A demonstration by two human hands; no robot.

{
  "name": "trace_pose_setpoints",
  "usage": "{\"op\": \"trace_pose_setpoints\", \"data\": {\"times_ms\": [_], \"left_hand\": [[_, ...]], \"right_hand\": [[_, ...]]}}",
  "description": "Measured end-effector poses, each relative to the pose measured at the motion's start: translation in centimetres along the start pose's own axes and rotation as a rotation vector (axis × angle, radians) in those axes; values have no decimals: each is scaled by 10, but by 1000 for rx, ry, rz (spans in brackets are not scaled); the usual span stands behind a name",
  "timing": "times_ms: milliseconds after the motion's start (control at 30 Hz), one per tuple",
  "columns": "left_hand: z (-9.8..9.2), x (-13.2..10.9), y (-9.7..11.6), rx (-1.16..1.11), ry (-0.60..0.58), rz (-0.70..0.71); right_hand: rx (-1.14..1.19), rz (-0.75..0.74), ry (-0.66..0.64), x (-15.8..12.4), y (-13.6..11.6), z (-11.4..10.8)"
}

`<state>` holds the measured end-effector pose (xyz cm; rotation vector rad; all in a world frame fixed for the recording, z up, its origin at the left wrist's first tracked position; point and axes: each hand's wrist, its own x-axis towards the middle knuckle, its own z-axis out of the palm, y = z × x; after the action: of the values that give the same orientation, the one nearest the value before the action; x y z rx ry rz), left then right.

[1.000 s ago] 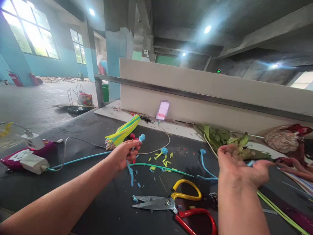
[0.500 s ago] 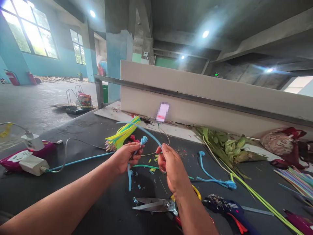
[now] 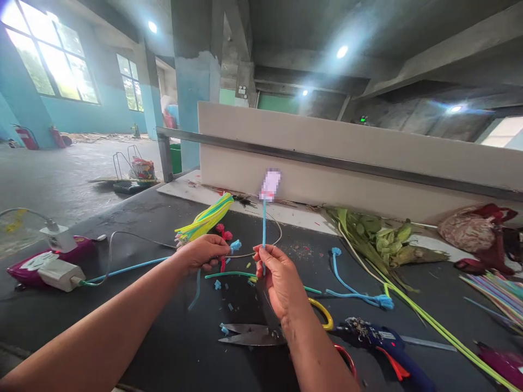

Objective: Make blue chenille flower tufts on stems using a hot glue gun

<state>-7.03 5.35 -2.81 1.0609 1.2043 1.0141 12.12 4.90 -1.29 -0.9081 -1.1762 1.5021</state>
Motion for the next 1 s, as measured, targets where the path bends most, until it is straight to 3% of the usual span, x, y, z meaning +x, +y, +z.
{"op": "trace_pose_setpoints", "data": {"times_ms": [333, 500, 600, 733, 800, 833, 867, 900, 1000], "left_hand": [[19, 6, -15, 411, 160, 94], [19, 11, -19, 576, 324, 240], [16, 5, -13, 608, 346, 338], [18, -16, 6, 564, 275, 431], [26, -28, 12, 507, 157, 426], [31, -33, 13, 453, 61, 395], [36, -38, 13, 285, -102, 290], [41, -41, 11, 135, -178, 215], [47, -44, 5, -134, -208, 107]], "right_hand": [[-206, 16, 21, 0, 11, 3], [-282, -13, 30, 0, 10, 1], [-318, -5, -9, -4, 5, 3], [-410, 6, -66, -24, -4, 12], [-467, 16, -98, -41, -4, 21], [-489, 28, -120, -49, -2, 27], [-510, 39, -140, -58, 1, 31], [-530, 44, -149, -65, 5, 34], [-600, 38, -125, -85, 11, 21]]}}
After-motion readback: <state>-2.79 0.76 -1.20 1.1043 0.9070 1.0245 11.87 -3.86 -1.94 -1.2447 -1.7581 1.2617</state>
